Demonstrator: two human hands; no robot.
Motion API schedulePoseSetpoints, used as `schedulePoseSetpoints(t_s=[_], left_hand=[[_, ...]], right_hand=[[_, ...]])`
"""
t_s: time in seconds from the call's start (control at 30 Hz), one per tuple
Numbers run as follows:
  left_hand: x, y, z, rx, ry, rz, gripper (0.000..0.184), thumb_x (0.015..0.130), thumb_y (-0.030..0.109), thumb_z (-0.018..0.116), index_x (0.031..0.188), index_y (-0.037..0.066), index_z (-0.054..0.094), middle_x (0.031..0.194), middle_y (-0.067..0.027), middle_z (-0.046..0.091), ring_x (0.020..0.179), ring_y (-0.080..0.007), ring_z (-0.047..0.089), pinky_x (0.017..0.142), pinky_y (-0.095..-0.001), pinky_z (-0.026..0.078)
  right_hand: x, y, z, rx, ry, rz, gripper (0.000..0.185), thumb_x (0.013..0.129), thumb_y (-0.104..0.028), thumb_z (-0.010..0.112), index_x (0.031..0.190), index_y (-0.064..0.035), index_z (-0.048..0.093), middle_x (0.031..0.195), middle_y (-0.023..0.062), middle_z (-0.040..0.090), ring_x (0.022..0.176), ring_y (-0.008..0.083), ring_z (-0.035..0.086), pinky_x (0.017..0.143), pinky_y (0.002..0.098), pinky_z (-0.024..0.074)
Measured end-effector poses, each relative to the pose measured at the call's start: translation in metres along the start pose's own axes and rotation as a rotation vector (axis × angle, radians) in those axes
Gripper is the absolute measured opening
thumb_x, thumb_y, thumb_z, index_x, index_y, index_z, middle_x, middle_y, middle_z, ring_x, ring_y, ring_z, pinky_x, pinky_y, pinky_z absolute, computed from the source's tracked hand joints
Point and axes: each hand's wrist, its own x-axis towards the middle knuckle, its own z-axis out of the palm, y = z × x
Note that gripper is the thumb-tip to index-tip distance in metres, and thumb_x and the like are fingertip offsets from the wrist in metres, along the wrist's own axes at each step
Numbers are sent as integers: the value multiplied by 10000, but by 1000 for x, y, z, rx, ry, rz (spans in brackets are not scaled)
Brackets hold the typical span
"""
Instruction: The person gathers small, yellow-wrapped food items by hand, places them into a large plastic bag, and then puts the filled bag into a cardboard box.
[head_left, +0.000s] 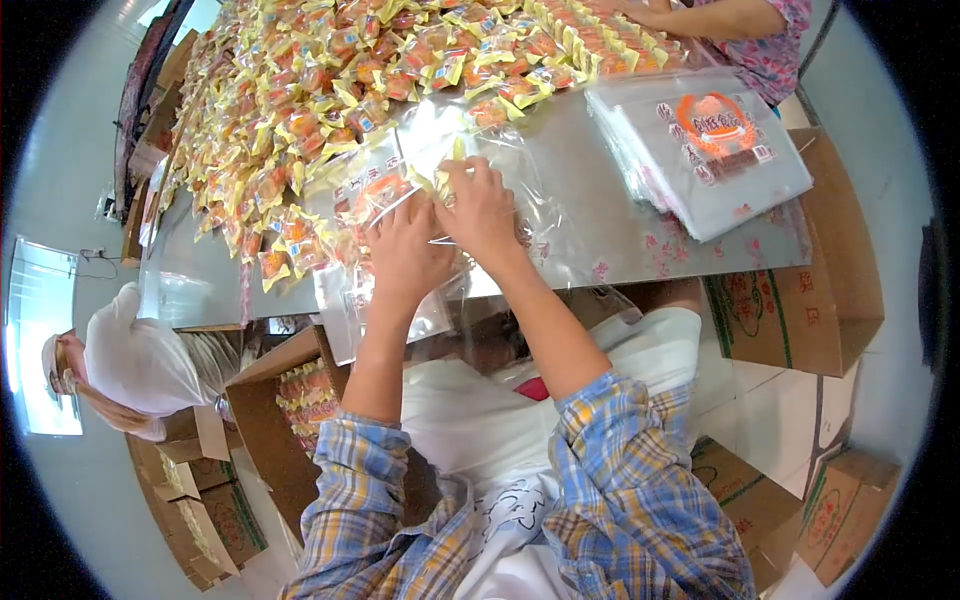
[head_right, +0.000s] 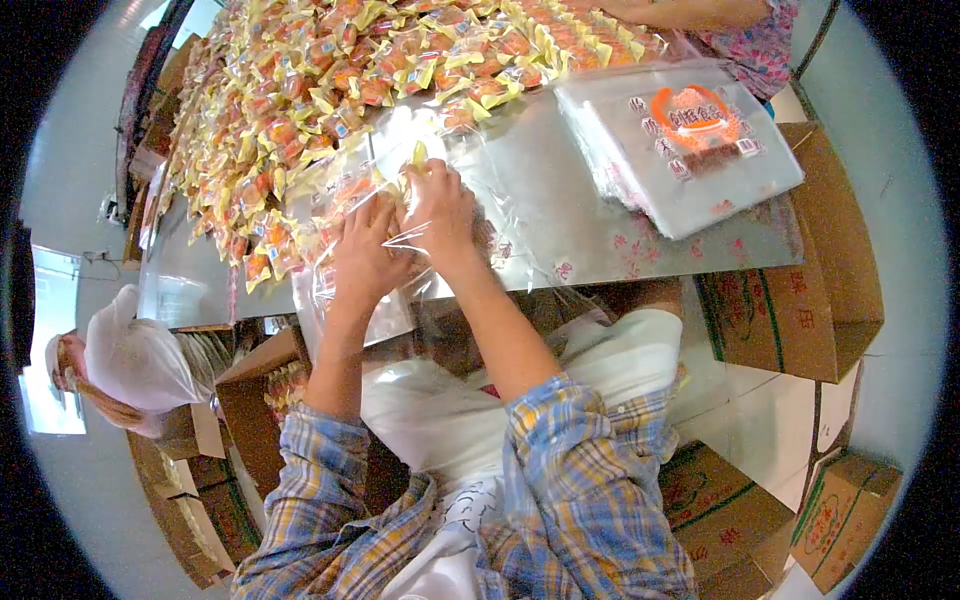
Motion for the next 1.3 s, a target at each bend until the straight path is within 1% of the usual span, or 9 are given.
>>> schedulePoseSetpoints(t_s=[0.2, 0.4, 0.57, 0.67, 0.73, 0.93, 1.07, 1.1, 1.3], left_hand=[[1, 6, 13, -22, 89, 69, 796, 701, 279, 848, 1427, 99, 578, 1486, -108, 565, 1340, -327, 537, 1168, -573, 335], [1, -2, 21, -154, 154, 34, 531, 854, 359, 755, 1312, 102, 679, 1375, -97, 653, 1350, -296, 548, 1152, -572, 323], [10, -4, 15, -325, 274, -190, 434, 902, 450, 747, 1037, 38, 771, 1056, -182, 748, 1091, -356, 667, 927, -460, 524], [35, 23, -25, -195, -65, -511, 442, 898, 457, 751, 977, 22, 765, 1017, -163, 752, 962, -345, 693, 844, -464, 539], [29, -12, 34, -272, 480, -283, 436, 896, 417, 771, 1054, 15, 708, 981, -160, 745, 795, -363, 701, 759, -448, 546], [42, -15, 19, -303, 275, -334, 399, 973, 394, 675, 1179, 53, 703, 971, -192, 754, 952, -363, 710, 831, -450, 527], [36, -12, 13, -1, 61, -152, 472, 1004, 430, 601, 1291, 64, 675, 999, -207, 754, 1175, -442, 614, 1068, -548, 378], [36, -6, 4, -83, 0, -188, 553, 977, 444, 621, 1375, 61, 625, 1204, -205, 709, 1298, -471, 516, 1113, -576, 322], [44, -30, 20, -280, 87, -225, 655, 930, 450, 634, 1450, 57, 566, 1430, -198, 549, 1350, -396, 489, 1103, -562, 338]], right_hand=[[1, 18, 13, 139, 148, -38, 444, 871, -230, 742, 1277, -117, 602, 1341, 188, 602, 1201, 387, 585, 973, 506, 495], [-2, 34, 13, 390, 309, 86, 573, 890, -166, 715, 1409, -45, 505, 1268, 235, 610, 1181, 425, 588, 1012, 477, 491], [-5, 35, 12, 275, 318, -52, 636, 851, -113, 699, 1443, -19, 484, 1220, 199, 607, 1146, 411, 576, 979, 501, 492], [-9, 25, -2, 186, 116, -71, 652, 809, -85, 694, 1431, -44, 505, 1213, 187, 601, 1122, 400, 579, 950, 510, 504], [-7, 27, 3, 115, 131, -112, 619, 798, -82, 694, 1396, -49, 536, 1213, 184, 604, 1118, 399, 580, 945, 506, 508], [-10, 36, 8, 195, 206, -193, 470, 784, -139, 725, 1242, -102, 624, 1313, 178, 597, 1215, 416, 565, 995, 508, 490], [-15, 29, 4, 190, 220, -196, 453, 802, -148, 727, 1236, -88, 615, 1337, 184, 597, 1246, 410, 562, 1020, 518, 475], [-15, 31, 5, 187, 225, -206, 443, 809, -144, 724, 1234, -85, 614, 1338, 183, 598, 1246, 407, 564, 1023, 523, 472], [-13, 36, 1, 311, 188, -167, 415, 858, -108, 677, 1264, -67, 604, 1308, 163, 625, 1248, 388, 570, 1040, 502, 472]])
